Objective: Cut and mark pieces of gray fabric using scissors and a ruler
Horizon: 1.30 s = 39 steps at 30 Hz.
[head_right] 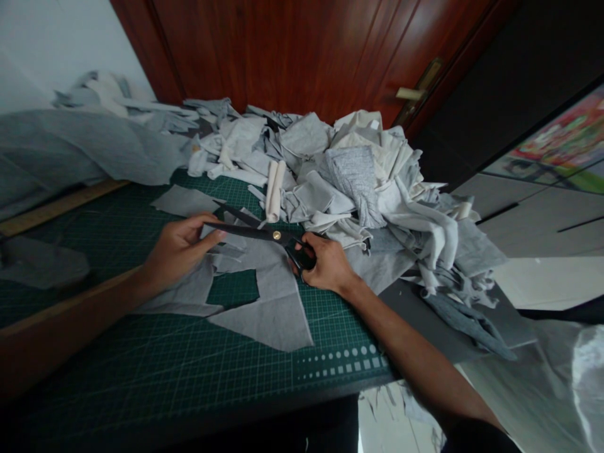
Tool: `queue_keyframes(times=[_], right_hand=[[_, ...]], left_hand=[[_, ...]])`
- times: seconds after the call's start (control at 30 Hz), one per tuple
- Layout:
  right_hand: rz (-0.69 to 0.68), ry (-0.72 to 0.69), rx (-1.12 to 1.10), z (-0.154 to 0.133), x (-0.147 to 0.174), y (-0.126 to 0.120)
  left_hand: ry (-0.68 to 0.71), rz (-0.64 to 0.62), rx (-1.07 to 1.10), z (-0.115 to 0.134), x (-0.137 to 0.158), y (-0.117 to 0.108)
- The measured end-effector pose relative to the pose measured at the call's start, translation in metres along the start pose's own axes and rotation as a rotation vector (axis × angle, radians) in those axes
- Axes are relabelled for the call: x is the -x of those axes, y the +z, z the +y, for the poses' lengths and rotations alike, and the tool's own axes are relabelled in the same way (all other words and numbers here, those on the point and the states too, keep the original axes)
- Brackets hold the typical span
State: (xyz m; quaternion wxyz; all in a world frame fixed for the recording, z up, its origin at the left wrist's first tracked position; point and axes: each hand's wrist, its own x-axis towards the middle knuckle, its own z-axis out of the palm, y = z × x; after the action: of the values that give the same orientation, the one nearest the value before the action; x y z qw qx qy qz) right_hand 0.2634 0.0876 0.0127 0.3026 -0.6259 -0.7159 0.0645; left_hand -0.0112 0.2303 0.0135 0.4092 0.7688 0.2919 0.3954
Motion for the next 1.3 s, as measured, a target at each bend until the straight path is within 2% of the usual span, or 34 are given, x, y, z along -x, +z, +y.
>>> queue_keyframes(times=[0.17,0.33,0.5,0.87,1.13,1.3], right_hand=[[-0.041,0.012,0.034,0.0021,-0.0010,0.0001],[-0.070,-0.002,0.066,0.0012,-0.0011,-0.0007],[-0.059,0.018,0.063,0.0011,-0.0008,0.0004],[-0.039,0.065,0.071,0.0011,-0.0014,0.0015],[-0.028,0.054,0.049,0.0053,-0.0020,0.0007],[0.007,0.057,0.040,0.0063,-0.0009,0.0011]], left_hand=[[-0.127,0.089,0.236,-0.0027,-0.0020,0.0010],[-0.125,0.071,0.507,-0.0032,-0.0035,0.0032],[-0.150,0.052,0.621,-0.0023,-0.0037,0.0013],[-0.206,0.051,0.694,-0.0015,-0.0042,0.0012],[-0.205,0.033,0.619,-0.0031,-0.0020,0.0022],[-0.176,-0.038,0.544,-0.0085,-0.0021,0.0032]])
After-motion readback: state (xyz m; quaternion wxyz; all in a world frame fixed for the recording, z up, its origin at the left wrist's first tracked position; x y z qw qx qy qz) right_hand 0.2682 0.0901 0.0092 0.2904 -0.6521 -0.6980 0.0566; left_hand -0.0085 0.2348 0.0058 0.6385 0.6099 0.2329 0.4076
